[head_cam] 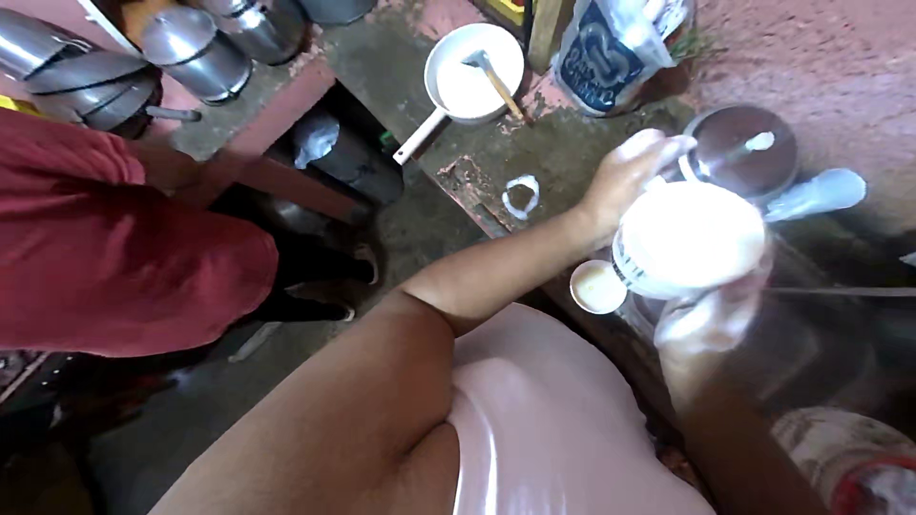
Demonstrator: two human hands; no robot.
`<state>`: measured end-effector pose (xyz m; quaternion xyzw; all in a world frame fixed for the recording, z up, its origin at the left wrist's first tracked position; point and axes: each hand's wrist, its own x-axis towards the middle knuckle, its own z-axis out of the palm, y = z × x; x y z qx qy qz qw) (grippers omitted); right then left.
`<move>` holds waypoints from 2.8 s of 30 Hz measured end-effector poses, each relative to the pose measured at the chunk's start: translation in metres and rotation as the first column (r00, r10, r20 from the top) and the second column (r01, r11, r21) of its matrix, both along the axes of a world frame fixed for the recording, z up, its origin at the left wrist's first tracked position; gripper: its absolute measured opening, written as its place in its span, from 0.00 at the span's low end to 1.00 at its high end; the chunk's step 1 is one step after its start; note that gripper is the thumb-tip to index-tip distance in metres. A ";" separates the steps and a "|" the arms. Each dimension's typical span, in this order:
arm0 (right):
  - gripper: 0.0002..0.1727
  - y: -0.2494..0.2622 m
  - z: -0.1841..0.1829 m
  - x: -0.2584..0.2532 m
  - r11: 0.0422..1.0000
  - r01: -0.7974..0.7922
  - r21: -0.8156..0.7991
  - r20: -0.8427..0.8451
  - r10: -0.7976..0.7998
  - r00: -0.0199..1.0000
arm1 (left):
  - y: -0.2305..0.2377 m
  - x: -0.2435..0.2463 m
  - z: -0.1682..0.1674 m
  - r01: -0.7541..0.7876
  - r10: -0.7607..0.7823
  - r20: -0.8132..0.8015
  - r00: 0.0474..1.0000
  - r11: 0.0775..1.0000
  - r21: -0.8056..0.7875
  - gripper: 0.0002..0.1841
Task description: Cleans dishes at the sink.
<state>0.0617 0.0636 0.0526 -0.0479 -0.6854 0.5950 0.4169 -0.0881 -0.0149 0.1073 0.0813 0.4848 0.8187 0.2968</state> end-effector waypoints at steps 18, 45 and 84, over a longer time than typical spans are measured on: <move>0.24 0.036 0.023 -0.061 0.987 0.154 -0.051 0.814 -0.048 0.578 | -0.040 -0.050 -0.051 0.875 -0.708 0.515 0.484 0.375 -0.306 0.18; 0.31 0.034 -0.019 -0.054 0.732 0.457 -0.505 0.310 -0.341 0.888 | 0.021 0.005 -0.082 0.416 -0.418 0.061 0.907 0.859 -0.299 0.10; 0.36 0.021 -0.055 -0.049 0.317 0.128 -0.940 0.141 0.019 0.990 | -0.002 -0.054 -0.117 0.307 -0.728 -0.618 0.297 0.686 -0.660 0.20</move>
